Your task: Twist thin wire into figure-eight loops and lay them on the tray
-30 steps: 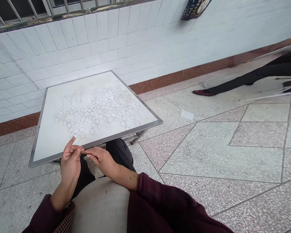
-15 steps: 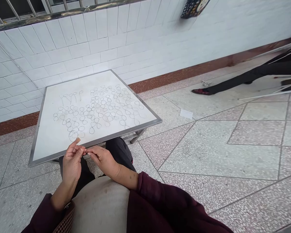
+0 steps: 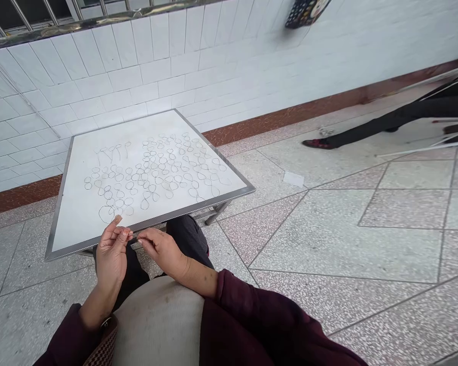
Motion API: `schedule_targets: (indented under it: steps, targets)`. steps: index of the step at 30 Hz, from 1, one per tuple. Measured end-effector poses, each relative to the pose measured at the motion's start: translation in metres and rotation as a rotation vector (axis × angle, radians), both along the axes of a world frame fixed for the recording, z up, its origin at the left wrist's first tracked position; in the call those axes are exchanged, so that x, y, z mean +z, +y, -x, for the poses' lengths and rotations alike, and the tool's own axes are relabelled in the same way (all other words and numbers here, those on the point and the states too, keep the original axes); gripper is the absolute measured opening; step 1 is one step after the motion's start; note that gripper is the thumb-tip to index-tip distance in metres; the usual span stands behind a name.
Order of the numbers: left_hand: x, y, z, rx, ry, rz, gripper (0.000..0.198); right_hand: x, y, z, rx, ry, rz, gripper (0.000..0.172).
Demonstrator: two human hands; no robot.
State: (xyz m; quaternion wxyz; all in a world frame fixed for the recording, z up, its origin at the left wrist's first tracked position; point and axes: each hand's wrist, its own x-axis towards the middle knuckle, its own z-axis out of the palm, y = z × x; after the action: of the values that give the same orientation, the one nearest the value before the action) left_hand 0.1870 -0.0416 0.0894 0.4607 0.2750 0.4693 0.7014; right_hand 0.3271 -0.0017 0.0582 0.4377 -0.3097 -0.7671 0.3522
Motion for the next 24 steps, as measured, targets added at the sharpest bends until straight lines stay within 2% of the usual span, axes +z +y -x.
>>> schedule_targets:
  steps: [4,16,24]
  targets:
    - [-0.0004,-0.0023,-0.0033,-0.038,0.045,0.039,0.042,0.0026,-0.0007,0.0002,0.003,0.046,-0.031,0.015]
    - [-0.0016,-0.0040,-0.0009,-0.010,0.048,0.041,0.043,-0.0002,0.0040,-0.0046,0.053,-0.068,-0.140,0.023]
    - [-0.0029,-0.0036,0.0011,0.035,0.053,0.017,0.041,0.0025,0.0047,-0.0055,0.066,-0.103,-0.146,0.022]
